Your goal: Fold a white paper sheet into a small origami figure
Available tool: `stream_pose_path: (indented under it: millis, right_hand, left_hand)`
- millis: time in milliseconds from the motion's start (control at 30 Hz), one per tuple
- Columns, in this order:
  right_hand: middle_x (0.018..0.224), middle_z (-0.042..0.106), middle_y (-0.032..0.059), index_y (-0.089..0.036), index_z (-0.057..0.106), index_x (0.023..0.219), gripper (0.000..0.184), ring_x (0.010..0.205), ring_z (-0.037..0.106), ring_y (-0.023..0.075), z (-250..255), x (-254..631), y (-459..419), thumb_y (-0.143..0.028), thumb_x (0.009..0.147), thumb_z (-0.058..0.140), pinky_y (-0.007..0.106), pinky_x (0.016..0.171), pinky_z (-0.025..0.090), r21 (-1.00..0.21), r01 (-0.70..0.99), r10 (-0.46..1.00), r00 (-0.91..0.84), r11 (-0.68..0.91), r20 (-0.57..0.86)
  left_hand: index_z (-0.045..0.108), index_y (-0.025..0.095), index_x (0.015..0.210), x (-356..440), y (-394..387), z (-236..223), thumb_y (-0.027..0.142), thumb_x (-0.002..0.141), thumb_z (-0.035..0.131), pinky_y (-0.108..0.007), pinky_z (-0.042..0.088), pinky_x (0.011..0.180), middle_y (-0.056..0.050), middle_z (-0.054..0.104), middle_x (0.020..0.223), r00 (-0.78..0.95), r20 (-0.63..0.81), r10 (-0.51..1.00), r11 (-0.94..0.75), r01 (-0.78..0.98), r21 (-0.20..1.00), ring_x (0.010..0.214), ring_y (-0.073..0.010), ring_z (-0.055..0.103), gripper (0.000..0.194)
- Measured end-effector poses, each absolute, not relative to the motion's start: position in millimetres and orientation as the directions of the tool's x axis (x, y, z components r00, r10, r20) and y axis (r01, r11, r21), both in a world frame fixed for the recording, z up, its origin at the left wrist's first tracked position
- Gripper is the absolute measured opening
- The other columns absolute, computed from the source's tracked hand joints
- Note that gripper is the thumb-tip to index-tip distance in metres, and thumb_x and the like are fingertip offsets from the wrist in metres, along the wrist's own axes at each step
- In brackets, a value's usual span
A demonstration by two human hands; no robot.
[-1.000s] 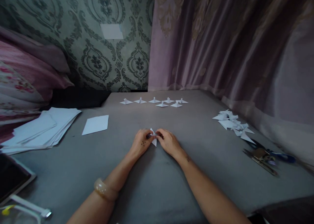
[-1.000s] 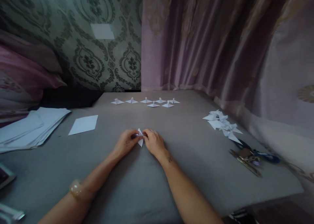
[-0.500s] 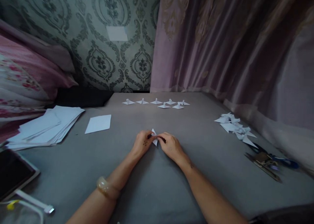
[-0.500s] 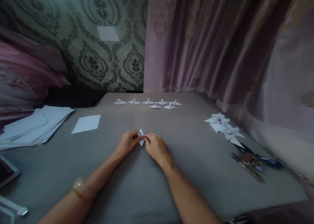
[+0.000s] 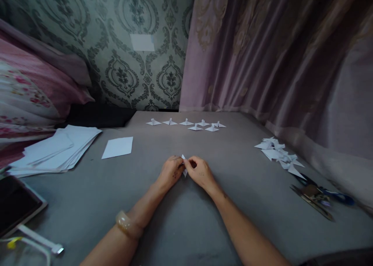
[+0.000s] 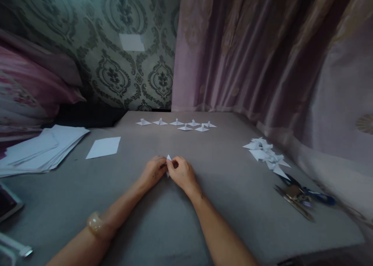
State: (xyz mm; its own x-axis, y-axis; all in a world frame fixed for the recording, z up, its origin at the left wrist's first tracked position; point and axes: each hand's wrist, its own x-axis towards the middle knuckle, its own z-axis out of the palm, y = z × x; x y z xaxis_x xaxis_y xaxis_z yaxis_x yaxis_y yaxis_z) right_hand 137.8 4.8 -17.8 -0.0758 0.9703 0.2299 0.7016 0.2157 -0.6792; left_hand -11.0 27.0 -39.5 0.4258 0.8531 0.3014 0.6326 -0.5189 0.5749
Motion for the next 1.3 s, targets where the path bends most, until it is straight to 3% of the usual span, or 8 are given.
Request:
stream_pose_path:
  millis: [433,667,833,933,1300]
  right_hand:
    - [0.076,0.073,0.0039,-0.023,0.072,0.074,0.017,0.074,0.066,0.0195,-9.5,141.3,4.6,-0.031,0.078,0.057,0.027,0.068,0.045,-0.736,0.673,0.993,0.023,0.073,0.119]
    - [0.068,0.070,0.0018,-0.019,0.071,0.069,0.014,0.067,0.062,0.0152,-14.0,144.1,14.5,-0.025,0.072,0.058,0.023,0.063,0.044,-0.855,0.517,0.998,0.050,-0.052,-0.031]
    - [0.047,0.050,-0.0046,-0.016,0.066,0.069,0.017,0.042,0.042,0.0079,-11.9,145.1,13.5,-0.029,0.073,0.057,0.019,0.040,0.029,-0.904,0.367,0.975,0.038,-0.219,-0.221]
    - [0.044,0.042,-0.0070,-0.016,0.062,0.066,0.015,0.037,0.034,0.0059,-12.0,145.2,14.5,-0.027,0.073,0.056,0.019,0.036,0.020,-0.906,0.293,0.949,0.023,-0.306,-0.313]
    - [0.044,0.038,-0.0089,-0.015,0.058,0.065,0.016,0.037,0.032,0.0034,-14.3,150.2,18.7,-0.028,0.073,0.063,0.017,0.035,0.014,-0.895,0.223,0.917,-0.009,-0.386,-0.398]
  left_hand:
    - [0.066,0.017,0.088,-11.4,22.5,-28.9,0.015,0.088,0.047,-0.029,0.044,0.083,-0.008,0.067,0.089,0.489,0.311,0.815,-0.566,0.560,0.604,0.088,-0.0189,0.059,0.019]
    - [0.068,0.019,0.088,-11.3,21.7,-27.7,0.021,0.088,0.051,-0.027,0.044,0.082,-0.006,0.069,0.090,0.468,0.302,0.830,-0.542,0.554,0.632,0.088,-0.0186,0.061,0.017]
    - [0.069,0.019,0.096,-11.0,20.5,-27.6,0.022,0.087,0.055,-0.025,0.045,0.075,-0.006,0.070,0.088,0.390,0.277,0.878,-0.469,0.587,0.660,0.082,-0.0180,0.063,0.017]
    - [0.070,0.019,0.094,-11.1,21.6,-29.0,0.023,0.087,0.055,-0.024,0.044,0.071,-0.005,0.071,0.083,0.386,0.262,0.885,-0.454,0.589,0.668,0.077,-0.0174,0.063,0.017]
    - [0.072,0.018,0.090,-9.8,21.9,-26.0,0.021,0.086,0.056,-0.024,0.045,0.073,-0.005,0.072,0.084,0.392,0.257,0.883,-0.455,0.587,0.669,0.081,-0.0174,0.064,0.016]
